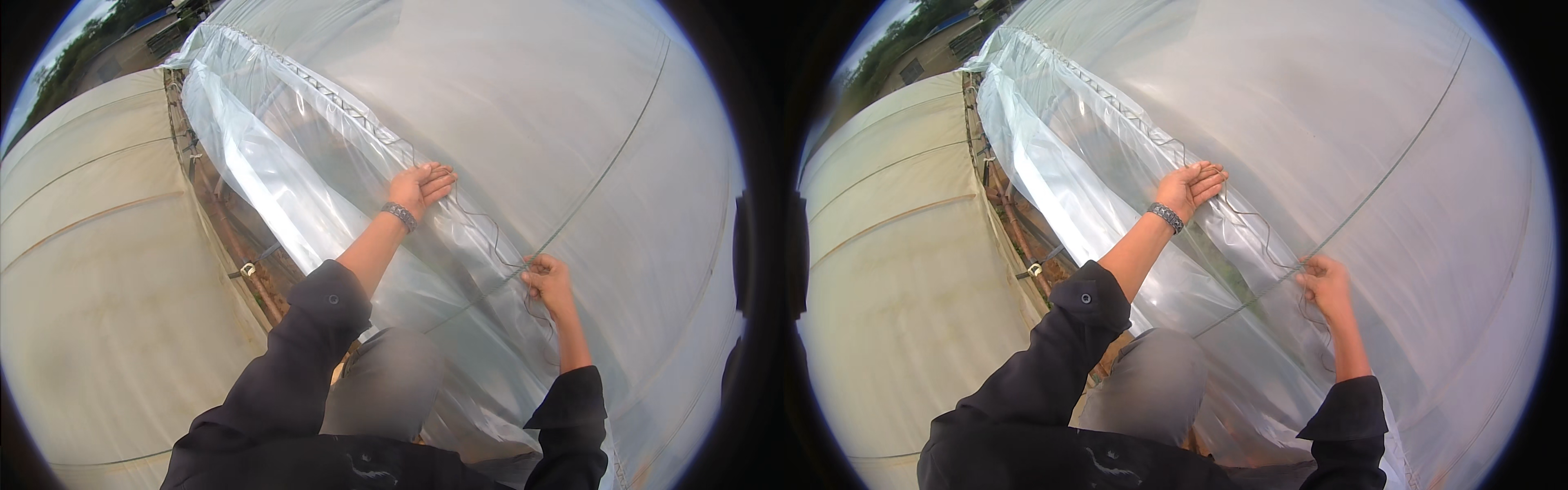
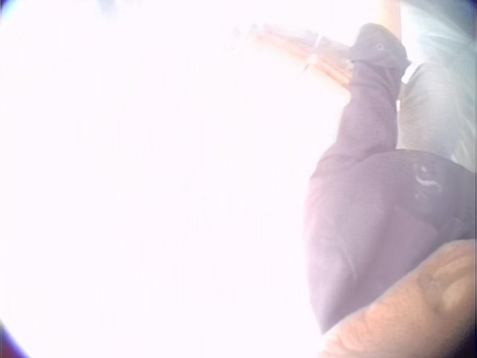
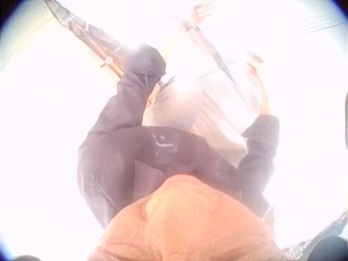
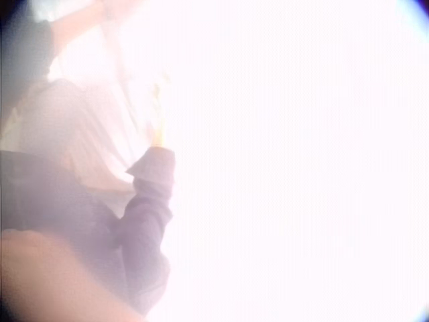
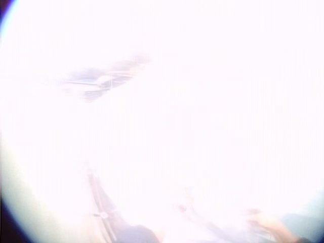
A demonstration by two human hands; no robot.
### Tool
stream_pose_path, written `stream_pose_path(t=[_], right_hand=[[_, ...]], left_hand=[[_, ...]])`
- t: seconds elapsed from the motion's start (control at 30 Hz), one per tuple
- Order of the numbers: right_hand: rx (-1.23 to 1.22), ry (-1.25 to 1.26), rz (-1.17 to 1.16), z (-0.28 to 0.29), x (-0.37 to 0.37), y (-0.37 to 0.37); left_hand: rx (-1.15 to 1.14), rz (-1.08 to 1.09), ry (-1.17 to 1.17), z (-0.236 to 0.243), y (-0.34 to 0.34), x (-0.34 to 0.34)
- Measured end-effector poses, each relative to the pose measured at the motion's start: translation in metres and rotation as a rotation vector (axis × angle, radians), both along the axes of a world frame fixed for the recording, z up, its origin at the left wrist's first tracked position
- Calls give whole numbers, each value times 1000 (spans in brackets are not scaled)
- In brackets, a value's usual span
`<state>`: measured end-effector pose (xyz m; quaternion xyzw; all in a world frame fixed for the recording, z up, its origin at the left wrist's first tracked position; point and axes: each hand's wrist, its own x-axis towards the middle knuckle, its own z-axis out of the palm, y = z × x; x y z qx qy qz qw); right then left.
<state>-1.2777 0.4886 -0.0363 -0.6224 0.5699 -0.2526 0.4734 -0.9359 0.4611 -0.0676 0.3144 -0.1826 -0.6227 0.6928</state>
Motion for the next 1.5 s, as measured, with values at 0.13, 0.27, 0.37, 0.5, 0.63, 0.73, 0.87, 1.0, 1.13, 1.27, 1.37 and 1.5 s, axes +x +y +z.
stream_pose_path(t=[0.13,0.27,0.37,0.5,0.63,0.73,0.87,1.0,1.13,1.27,1.37,1.5], right_hand=[[-117,130,-170,-24,2,-13],[-379,343,-156,-41,1,-17],[-422,378,-166,-44,2,-17],[-426,385,-169,-42,4,-15],[-486,392,-161,-38,9,-9],[-506,390,-173,-35,13,-1],[-505,384,-230,-33,15,10],[-547,417,-238,-33,17,11],[-597,470,-279,-36,20,10],[-572,492,-267,-38,21,10],[-596,505,-267,-41,22,10],[-615,485,-273,-43,23,11]], left_hand=[[41,-37,-26,6,4,4],[209,-61,-208,11,7,13],[310,-38,-381,10,5,21],[379,-90,-590,10,0,31],[439,-206,-858,13,4,36],[399,56,-1208,12,8,34],[-7,499,-1559,12,-4,51],[-247,481,-1856,24,-34,91],[-192,248,-1958,31,-55,122],[-263,110,-2080,27,-66,134],[-439,34,-2087,29,-74,134],[-264,-219,-2010,47,-83,132]])
